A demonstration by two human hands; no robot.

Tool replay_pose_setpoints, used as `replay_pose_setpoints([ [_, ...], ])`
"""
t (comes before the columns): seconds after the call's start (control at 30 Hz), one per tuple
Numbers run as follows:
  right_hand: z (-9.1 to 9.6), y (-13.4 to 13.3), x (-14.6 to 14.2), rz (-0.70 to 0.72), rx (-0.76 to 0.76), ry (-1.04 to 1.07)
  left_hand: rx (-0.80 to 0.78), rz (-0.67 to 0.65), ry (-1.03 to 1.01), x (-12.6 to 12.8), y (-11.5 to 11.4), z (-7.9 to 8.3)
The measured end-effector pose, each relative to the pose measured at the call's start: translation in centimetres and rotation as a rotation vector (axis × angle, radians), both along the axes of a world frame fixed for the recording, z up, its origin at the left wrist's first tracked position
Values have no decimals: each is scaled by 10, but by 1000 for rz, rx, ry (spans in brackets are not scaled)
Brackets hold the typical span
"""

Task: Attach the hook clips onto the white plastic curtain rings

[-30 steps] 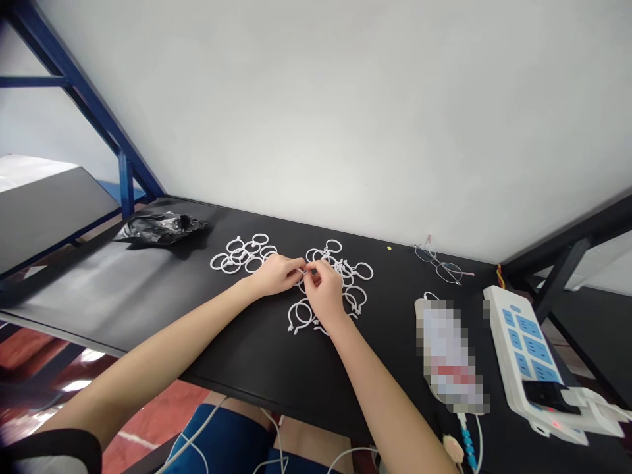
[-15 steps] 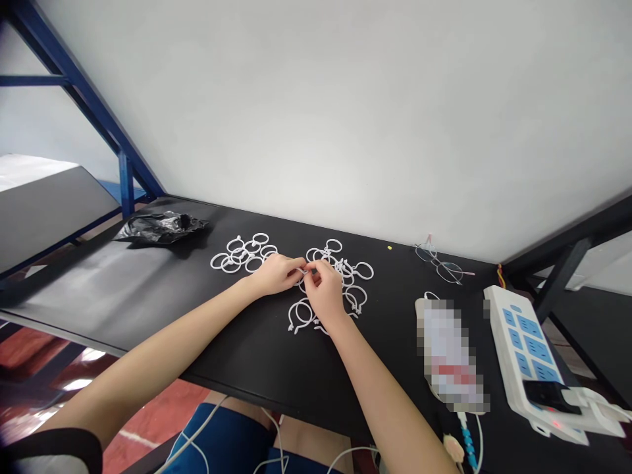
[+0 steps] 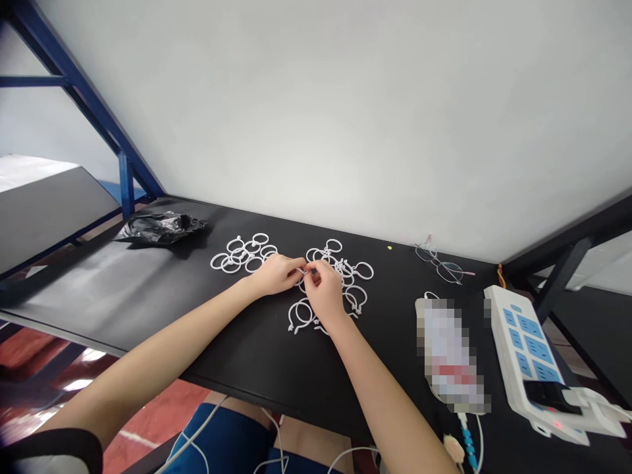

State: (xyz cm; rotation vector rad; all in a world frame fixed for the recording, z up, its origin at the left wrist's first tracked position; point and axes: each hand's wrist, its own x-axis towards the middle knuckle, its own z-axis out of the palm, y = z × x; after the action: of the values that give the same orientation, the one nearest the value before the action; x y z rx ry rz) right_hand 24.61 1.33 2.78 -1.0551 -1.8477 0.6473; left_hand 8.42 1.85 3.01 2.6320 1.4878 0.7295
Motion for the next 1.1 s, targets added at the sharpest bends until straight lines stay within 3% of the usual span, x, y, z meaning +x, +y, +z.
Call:
replay_pose_setpoints([
  [1.1,1,0,1,-2,5,-57,-88,40,82,0,-1,2],
])
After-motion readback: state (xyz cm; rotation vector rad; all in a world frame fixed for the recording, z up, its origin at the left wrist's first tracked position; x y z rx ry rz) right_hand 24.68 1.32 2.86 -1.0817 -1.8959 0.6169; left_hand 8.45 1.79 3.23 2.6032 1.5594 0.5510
